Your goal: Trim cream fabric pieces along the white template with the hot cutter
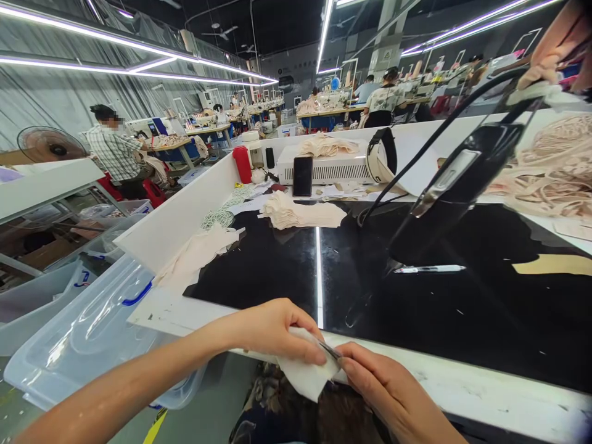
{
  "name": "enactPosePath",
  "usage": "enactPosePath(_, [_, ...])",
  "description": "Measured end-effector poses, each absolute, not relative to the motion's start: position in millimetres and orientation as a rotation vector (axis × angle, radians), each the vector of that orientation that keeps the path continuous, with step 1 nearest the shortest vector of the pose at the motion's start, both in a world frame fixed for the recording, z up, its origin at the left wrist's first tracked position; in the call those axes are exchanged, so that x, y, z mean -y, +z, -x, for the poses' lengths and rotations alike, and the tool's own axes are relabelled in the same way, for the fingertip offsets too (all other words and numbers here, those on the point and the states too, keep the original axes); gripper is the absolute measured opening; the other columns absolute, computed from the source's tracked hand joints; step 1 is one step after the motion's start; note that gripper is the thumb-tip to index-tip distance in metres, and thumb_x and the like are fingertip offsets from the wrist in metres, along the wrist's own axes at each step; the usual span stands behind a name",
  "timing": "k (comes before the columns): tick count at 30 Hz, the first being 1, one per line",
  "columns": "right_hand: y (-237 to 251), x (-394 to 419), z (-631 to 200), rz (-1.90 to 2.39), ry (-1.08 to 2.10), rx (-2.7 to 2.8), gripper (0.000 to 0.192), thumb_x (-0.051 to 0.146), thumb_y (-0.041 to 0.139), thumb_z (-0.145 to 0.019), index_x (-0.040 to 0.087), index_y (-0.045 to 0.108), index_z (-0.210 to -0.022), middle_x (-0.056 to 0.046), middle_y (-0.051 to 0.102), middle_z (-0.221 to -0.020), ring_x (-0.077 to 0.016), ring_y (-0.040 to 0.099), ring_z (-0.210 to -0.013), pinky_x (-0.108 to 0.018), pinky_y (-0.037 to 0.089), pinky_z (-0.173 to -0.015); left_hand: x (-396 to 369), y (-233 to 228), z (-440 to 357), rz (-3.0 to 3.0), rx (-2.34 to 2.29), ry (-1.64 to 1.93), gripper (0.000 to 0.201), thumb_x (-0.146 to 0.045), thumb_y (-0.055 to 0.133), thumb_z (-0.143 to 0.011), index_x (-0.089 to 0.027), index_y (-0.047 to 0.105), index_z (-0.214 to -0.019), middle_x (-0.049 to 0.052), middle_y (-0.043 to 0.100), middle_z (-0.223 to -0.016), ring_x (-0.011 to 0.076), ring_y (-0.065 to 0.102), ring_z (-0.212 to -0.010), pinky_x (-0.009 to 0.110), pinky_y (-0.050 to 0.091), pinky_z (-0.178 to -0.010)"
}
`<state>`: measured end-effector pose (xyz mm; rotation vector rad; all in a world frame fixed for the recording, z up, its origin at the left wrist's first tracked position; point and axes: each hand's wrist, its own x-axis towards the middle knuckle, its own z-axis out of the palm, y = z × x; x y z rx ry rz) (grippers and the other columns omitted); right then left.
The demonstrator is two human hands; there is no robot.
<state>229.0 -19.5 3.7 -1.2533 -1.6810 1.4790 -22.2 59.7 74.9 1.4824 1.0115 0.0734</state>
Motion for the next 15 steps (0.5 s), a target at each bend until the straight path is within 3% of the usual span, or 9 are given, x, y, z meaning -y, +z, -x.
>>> enactPosePath(9, [-5,21,-229,1.287,1.446,1.678,0.062,0.081,0.049,-0.111,0.026,0.064,-0.086,-0.001,0.068,-0.086,-0.0221,0.061,-0.082,-0.032,0.046,-0.077,-59,76,19,-1.48,-1.007,0.061,0.035,-0.046,0.093,-0.082,-0.018,0.091,-0.103,-0.001,0.076,-0.087,0.0151,0.064,-0.081,0.022,0.048,-0.071])
enactPosePath(15, [-9,22,-229,1.282,1.444,1.642,0.063,0.083,0.05,-0.11,0.026,0.067,-0.088,0.0,0.067,-0.085,-0.0216,0.059,-0.081,-0.032,0.044,-0.076,-58,75,20,-1.49,-1.018,0.065,0.038,-0.048,0.094,-0.081,-0.017,0.091,-0.102,-0.001,0.075,-0.085,0.0149,0.062,-0.08,0.022,0.046,-0.069])
